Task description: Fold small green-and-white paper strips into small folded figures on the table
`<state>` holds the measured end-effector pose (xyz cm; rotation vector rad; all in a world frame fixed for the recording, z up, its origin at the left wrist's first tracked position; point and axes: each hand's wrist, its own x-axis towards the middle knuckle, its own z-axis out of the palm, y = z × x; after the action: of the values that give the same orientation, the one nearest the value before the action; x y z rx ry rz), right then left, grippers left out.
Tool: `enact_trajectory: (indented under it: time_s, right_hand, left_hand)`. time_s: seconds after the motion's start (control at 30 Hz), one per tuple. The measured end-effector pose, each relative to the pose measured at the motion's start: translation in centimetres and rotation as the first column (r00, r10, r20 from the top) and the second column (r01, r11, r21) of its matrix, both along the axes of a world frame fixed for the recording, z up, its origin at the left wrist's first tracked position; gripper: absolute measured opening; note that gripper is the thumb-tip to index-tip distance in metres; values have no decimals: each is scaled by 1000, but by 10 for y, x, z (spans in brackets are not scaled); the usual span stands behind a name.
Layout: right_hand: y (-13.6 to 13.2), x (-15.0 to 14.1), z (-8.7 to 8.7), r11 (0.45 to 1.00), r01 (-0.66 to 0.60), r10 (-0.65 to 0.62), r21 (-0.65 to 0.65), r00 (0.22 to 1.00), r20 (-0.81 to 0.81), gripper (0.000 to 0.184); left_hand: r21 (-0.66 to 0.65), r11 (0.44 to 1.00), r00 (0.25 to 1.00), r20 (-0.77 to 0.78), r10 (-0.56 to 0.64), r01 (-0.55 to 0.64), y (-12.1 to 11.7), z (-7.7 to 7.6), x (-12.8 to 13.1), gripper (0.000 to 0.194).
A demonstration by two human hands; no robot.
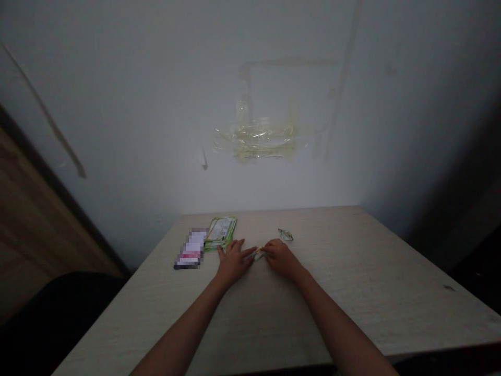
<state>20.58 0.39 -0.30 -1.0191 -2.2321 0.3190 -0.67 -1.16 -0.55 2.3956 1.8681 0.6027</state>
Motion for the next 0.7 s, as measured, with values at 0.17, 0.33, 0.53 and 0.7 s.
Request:
enact_trajectory:
  time_s: [0.17,0.33,0.53,0.7]
  right_hand:
    - [-5,-5,3,1000,5,-4,-18,996,89,39]
    - [-5,-7,0,1000,13,-14,9,996,87,40]
    - [-5,-8,2,1000,-21,19,22,995,100,34]
    - [-8,-10,6,999,-13,9,31,990,142,38]
  left_hand:
    - [40,999,999,51,16,-18,0,2,-1,31]
    - [8,1000,997,69,19,-19,-1,6,-1,22]
    - [-13,1000,996,89,8,-6,-3,10,0,23]
    - [-40,999,997,70,20,-17,-4,12,0,26]
